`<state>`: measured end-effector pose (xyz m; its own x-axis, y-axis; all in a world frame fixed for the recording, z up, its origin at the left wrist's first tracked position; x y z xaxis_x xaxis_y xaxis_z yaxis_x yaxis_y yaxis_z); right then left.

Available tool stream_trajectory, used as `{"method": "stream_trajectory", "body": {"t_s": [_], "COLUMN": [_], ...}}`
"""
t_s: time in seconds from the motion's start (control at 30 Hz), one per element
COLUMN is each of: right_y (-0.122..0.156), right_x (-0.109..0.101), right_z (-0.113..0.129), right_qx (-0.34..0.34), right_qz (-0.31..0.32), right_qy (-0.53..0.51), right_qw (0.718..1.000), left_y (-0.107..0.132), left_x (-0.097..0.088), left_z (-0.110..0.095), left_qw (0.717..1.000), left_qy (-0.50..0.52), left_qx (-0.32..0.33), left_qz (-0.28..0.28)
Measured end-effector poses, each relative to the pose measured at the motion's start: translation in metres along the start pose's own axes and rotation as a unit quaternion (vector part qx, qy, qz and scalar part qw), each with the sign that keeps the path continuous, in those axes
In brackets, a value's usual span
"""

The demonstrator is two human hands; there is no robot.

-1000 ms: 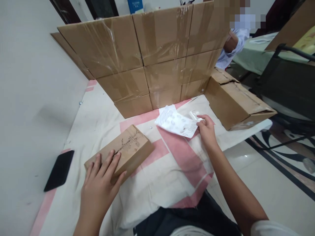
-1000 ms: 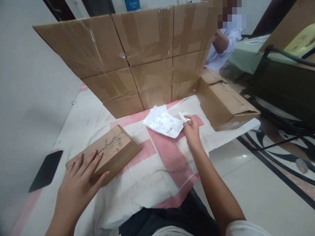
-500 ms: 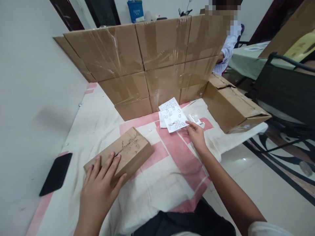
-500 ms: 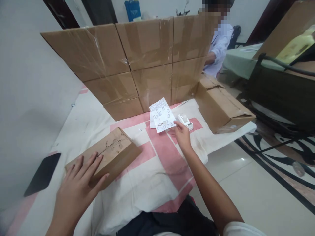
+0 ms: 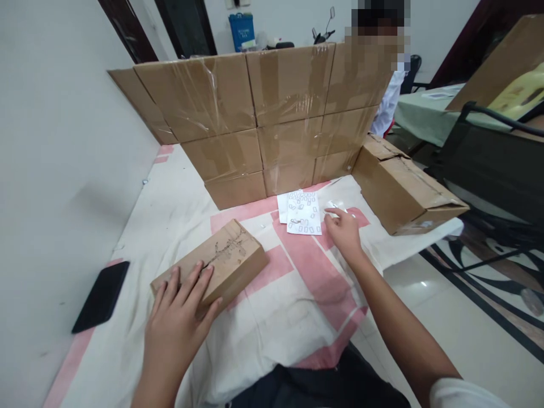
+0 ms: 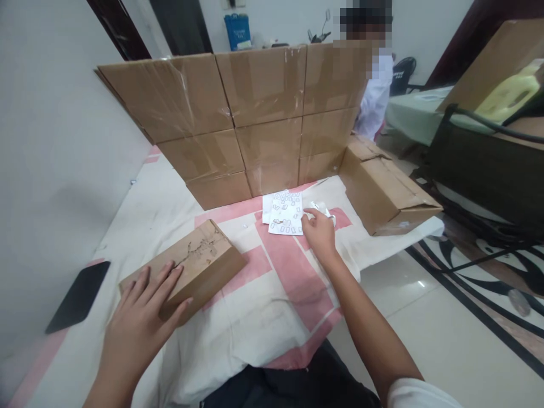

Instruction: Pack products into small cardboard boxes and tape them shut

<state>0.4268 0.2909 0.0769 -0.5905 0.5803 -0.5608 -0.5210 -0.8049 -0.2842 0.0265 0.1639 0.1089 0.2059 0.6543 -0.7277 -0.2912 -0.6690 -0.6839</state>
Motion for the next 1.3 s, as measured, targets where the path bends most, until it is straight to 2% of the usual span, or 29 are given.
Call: {"method": "stream_trajectory", "body": {"t_s": [0.07, 0.17, 0.27, 0.33, 0.43, 0.57, 0.7, 0.87, 0.97, 1.03, 1.13, 1.23, 1.3], "right_y": [-0.016, -0.038, -0.058, -0.065, -0.071, -0.072, -0.072, -0.072, -0.069, -0.061, -0.043, -0.022, -0.012], "right_x": [0.015, 0.070, 0.122, 0.146, 0.164, 0.177, 0.184, 0.182, 0.168, 0.148, 0.101, 0.053, 0.040], "right_z": [0.016, 0.033, 0.032, 0.025, 0.015, 0.012, 0.014, 0.025, 0.039, 0.048, 0.047, 0.027, 0.010], "right_qx": [-0.092, -0.196, -0.228, -0.240, -0.263, -0.301, -0.335, -0.375, -0.390, -0.393, -0.378, -0.344, -0.321], "right_qz": [0.016, 0.129, 0.204, 0.236, 0.255, 0.263, 0.229, 0.173, 0.137, 0.100, 0.028, -0.029, -0.008], "right_qy": [0.096, 0.190, 0.221, 0.230, 0.230, 0.210, 0.183, 0.143, 0.116, 0.096, 0.061, 0.012, 0.023], "right_qw": [0.991, 0.953, 0.926, 0.913, 0.902, 0.892, 0.896, 0.899, 0.903, 0.909, 0.923, 0.938, 0.947], "left_y": [-0.001, -0.001, -0.001, -0.002, -0.002, 0.000, 0.002, 0.000, -0.002, -0.002, -0.001, 0.000, 0.000], "left_x": [0.000, 0.002, 0.002, 0.001, 0.001, 0.004, 0.006, 0.003, 0.001, 0.000, 0.000, 0.002, 0.004], "left_z": [-0.001, -0.001, -0.001, -0.001, -0.002, 0.000, 0.002, -0.002, -0.004, -0.004, -0.002, 0.002, 0.004], "left_qw": [1.000, 1.000, 1.000, 1.000, 1.000, 1.000, 1.000, 1.000, 1.000, 1.000, 1.000, 0.999, 0.999], "left_qy": [-0.003, -0.011, -0.011, -0.008, -0.007, -0.009, -0.016, -0.023, -0.027, -0.027, -0.016, 0.015, 0.031], "left_qx": [0.001, -0.001, -0.007, -0.012, -0.012, -0.010, -0.013, -0.005, 0.001, 0.004, 0.009, 0.024, 0.027], "left_qz": [-0.001, 0.007, 0.005, 0.000, -0.001, 0.008, 0.015, 0.007, 0.001, 0.001, 0.009, 0.020, 0.025]}}
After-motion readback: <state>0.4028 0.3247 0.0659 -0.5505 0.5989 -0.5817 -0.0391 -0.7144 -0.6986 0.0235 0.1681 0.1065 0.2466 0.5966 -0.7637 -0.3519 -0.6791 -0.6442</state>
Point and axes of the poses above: each hand's wrist, its own y-axis away from the middle knuckle, its own x-axis out of the palm, z = x × y, the point moved 7 cm from there along -y, towards the middle knuckle, and after that the axes turned 12 degrees about -z, right-handed, at the moved point
